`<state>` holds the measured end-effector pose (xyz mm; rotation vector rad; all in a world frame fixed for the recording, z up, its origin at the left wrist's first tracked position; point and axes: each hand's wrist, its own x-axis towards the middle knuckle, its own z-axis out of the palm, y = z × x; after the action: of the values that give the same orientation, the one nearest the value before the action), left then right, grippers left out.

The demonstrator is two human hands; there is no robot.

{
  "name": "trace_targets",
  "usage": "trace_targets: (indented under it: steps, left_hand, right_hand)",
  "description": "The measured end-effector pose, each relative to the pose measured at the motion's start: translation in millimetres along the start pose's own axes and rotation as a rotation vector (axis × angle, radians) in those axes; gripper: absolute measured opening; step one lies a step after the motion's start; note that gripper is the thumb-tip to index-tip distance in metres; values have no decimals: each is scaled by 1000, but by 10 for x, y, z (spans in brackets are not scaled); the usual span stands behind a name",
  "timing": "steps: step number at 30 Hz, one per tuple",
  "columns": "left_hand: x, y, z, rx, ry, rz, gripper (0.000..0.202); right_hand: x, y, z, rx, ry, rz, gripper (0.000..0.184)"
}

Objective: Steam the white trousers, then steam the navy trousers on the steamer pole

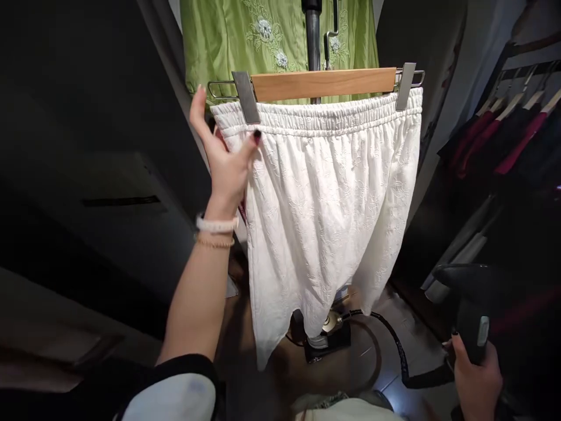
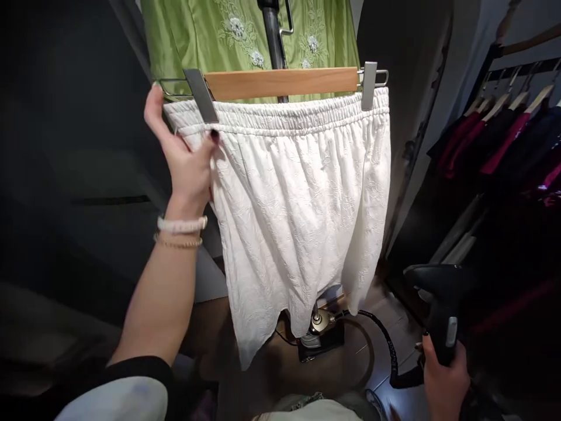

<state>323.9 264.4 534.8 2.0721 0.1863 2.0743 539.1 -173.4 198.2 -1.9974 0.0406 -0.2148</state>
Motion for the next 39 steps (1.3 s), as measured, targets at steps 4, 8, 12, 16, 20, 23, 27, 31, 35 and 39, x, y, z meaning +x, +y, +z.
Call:
trace_targets:
  steps: [4, 8, 12, 16, 20, 23, 27, 31, 35, 39]
  left_hand:
    - [-1415, 154, -332, -110, -20, -356, 105]
    - [-2686, 181, -656, 13, -25, -871, 42]
    - [-3118, 98, -914, -131, 111, -986, 43]
    - [-3069, 122, -1140, -52, 292, -959, 46]
    - [-3010, 268, -1338, 182, 497, -872, 45]
    - [-2998, 356, -1535, 419, 524, -760, 44]
    - [-2987, 404, -1864, 660, 481, -619, 49]
    - [-2999, 438, -2137, 739, 456, -525, 52]
    - [-3019, 485, -2280, 784, 437, -477, 53]
    - [-3018, 510, -2312, 807, 419, -474, 57]
  right_hand:
    - [-556, -157, -79, 18, -30, 128, 51]
    - [-831, -102, -136, 71, -14, 135, 52]
    - [-908, -22, -132, 108, -80, 107, 54]
    - [-950, -80, -63, 77, -159, 11, 60]
    - [-993, -172, 29, -40, -255, -134, 69]
    - [-988, -242, 98, -88, -308, -236, 73]
    - [-951, -384, 197, -66, -332, -418, 69]
    - [-899, -644, 303, -55, -339, -775, 54]
    - [-830, -1051, 447, -48, -399, -1200, 45]
    - [-801, -1544, 606, -5, -402, -1430, 48]
